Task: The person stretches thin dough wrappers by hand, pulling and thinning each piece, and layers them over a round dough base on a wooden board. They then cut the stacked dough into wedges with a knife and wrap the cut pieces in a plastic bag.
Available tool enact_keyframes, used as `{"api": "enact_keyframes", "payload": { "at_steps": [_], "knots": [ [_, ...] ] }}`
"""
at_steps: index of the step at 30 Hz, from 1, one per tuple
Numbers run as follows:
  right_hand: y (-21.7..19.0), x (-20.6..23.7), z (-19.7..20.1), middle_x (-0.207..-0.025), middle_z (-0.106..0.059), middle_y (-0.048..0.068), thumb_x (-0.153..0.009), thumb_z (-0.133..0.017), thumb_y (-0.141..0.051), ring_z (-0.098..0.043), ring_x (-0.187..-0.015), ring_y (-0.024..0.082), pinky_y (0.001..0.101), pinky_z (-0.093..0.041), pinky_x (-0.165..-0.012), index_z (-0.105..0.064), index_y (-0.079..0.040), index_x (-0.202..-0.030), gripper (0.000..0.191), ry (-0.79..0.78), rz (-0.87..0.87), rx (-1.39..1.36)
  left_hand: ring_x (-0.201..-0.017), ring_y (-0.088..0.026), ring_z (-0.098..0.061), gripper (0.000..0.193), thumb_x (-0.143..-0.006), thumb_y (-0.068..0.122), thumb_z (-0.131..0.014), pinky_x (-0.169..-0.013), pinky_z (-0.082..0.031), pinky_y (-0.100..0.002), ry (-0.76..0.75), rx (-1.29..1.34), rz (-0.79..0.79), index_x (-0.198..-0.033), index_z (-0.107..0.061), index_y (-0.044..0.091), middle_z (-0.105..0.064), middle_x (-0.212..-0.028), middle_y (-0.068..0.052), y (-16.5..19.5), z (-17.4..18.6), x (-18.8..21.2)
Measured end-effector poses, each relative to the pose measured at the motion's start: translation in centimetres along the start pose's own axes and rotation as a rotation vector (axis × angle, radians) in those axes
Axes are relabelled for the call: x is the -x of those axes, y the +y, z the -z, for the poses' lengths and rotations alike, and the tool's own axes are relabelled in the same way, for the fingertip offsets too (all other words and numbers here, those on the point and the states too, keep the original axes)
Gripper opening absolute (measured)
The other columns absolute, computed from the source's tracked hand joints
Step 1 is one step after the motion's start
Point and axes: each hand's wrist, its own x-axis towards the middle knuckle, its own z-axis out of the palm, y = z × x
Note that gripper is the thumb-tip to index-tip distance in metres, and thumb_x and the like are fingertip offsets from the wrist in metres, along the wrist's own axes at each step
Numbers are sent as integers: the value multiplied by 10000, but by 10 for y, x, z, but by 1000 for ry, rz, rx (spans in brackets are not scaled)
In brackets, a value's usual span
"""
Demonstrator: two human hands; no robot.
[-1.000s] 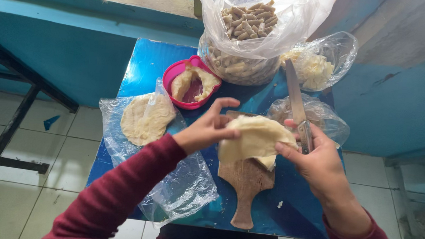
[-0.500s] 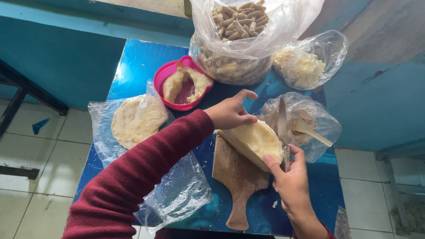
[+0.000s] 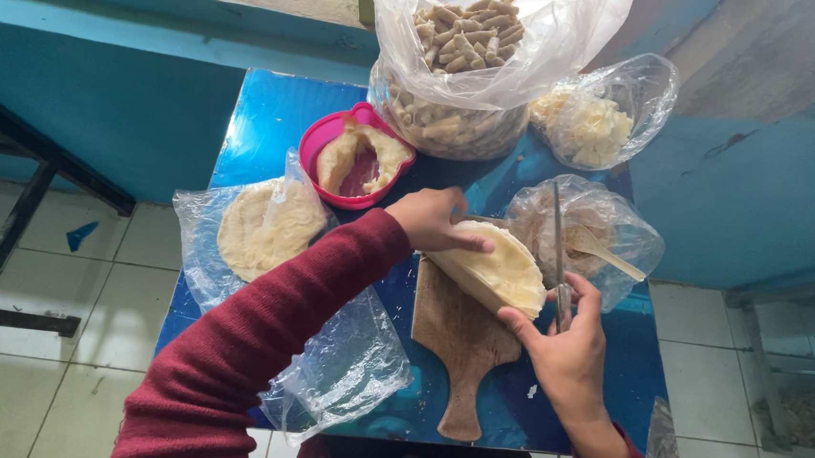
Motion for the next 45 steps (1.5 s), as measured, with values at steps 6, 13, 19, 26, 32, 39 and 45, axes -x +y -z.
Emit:
{"api": "enact_keyframes", "payload": {
  "at_steps": [6,13,19,26,32,39,45],
  "knots": [
    [-7,6,-4,-1268,-618,186,-621,-948,-233,-687,-1027,290,361,-600,-734,-154,-69,-1579,1256,45,308,27,-896,-303,-766,1043,-511,905,-673,-806,-582,-405,-426,-157,133,-1030,-807,10,-791,-959,-171,-1,6,-23],
    [13,-2,-2,-1235,-637,217,-651,-947,-214,-706,-1032,321,374,-610,-758,-160,-93,-1576,1221,87,240,8,-868,-232,-745,929,-576,866,-690,-785,-567,-364,-554,-89,59,-1049,-815,76,-787,-943,-94,17,8,-27],
    [25,-9,6,-1226,-660,196,-688,-931,-233,-750,-986,314,379,-620,-778,-134,-134,-1581,1201,1,159,-61,-825,-166,-743,742,-647,701,-769,-723,-583,-314,-470,196,58,-1036,-815,70,-794,-924,-70,29,0,-8],
    [30,-15,43,-1201,-656,189,-599,-957,-168,-685,-918,260,344,-561,-704,-103,-158,-1598,1314,-68,97,-48,-740,-130,-685,655,-703,633,-779,-619,-534,-284,-428,286,307,-1024,-816,63,-748,-860,-33,56,-2,-3],
    [39,-14,91,-1177,-645,122,-627,-930,-170,-504,-689,95,230,-454,-575,-89,-121,-1633,1312,-2,90,-179,-750,-123,-707,524,-767,443,-832,-631,-566,-265,-203,657,196,-1055,-785,8,-770,-919,-68,86,1,-16],
    [53,-9,116,-1082,-651,83,-760,-865,-152,-507,-682,81,222,-450,-595,-150,-60,-1615,1119,66,69,-198,-783,-129,-645,508,-869,390,-757,-648,-521,-319,173,1122,203,-1213,-706,20,-708,-978,-56,117,-49,16],
    [80,-5,113,-803,-645,57,-874,-773,-168,-541,-657,75,225,-473,-627,-288,-13,-1465,781,-38,64,-208,-925,-148,-690,575,-845,425,-752,-780,-572,-343,180,1114,551,-1258,-657,36,-726,-1065,-64,95,-86,62]
  ]
}}
